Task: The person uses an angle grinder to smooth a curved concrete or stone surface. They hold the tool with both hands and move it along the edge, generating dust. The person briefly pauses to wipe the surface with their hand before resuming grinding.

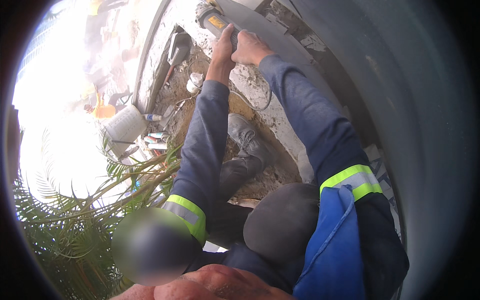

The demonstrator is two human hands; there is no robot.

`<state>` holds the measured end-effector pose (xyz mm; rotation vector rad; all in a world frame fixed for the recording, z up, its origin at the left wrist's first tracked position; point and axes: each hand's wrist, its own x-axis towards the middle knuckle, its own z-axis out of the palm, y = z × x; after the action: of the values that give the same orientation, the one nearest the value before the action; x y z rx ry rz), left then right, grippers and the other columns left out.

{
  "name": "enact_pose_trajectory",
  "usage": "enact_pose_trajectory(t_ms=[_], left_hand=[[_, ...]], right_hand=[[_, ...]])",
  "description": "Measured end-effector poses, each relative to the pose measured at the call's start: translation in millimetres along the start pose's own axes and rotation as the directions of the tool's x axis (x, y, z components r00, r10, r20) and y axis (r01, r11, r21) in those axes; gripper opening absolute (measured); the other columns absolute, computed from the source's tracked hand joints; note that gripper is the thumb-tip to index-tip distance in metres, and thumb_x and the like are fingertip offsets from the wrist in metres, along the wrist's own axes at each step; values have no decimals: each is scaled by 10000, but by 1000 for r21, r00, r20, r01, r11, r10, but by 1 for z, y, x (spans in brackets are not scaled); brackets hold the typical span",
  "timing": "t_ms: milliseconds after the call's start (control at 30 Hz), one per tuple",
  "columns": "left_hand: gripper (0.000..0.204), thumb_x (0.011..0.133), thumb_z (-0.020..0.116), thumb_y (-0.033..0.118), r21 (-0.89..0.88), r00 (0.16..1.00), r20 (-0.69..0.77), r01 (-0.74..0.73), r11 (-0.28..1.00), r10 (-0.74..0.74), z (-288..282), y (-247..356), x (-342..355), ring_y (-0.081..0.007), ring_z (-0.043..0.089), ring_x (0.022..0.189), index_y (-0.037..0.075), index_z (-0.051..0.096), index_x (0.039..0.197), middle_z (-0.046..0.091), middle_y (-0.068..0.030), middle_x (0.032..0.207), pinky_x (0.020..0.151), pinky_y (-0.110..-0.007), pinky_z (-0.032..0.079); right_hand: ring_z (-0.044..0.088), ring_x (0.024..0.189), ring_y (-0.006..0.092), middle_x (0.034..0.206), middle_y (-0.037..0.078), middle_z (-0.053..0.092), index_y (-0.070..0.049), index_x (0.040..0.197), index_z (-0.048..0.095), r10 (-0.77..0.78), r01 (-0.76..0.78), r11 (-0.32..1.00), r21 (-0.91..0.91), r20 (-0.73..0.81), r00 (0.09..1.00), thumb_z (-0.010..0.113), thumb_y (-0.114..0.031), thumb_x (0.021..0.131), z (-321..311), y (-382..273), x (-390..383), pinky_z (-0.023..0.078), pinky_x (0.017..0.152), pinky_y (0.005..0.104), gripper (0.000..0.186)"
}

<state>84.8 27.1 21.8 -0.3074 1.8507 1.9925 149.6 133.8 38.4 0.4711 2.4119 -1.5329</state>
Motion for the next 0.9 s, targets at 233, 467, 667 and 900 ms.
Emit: enact_pose_trajectory(t_ms=[233,467,667,900], left_hand=[[428,983,720,227,48,1000,-20,23,999,-22,-11,3,20,-224,736,846,-90,584,1236,710,-150,1055,717,-357,613],[380,1001,698,249,30,997,11,74,997,-75,-6,3,13,-209,722,858,-48,606,1218,708,-120,1031,727,-347,603],[497,974,720,210,89,999,-16,53,995,-52,1,3,-25,-238,726,868,-122,515,1283,681,-184,1092,710,-351,616],[523,975,715,210,68,999,-13,53,996,-52,5,-4,-24,-247,717,913,-138,493,1297,659,-205,1137,711,-366,620]], right_hand=[[713,1115,411,1137,287,730,90,1079,736,-42,42,999,-3,54,998,734,-149,745,4,-5,16,574,974,476,410],[724,1093,393,1123,273,734,73,1105,726,-15,18,1000,-26,86,996,745,-161,744,-5,-9,2,584,963,465,431],[721,1034,468,1032,364,704,163,1086,607,-81,79,995,53,33,996,714,-85,703,-13,-1,-37,586,903,484,468],[732,1033,401,1091,280,727,81,956,742,-63,63,998,1,5,998,736,-130,704,-8,8,-35,594,919,461,329]])
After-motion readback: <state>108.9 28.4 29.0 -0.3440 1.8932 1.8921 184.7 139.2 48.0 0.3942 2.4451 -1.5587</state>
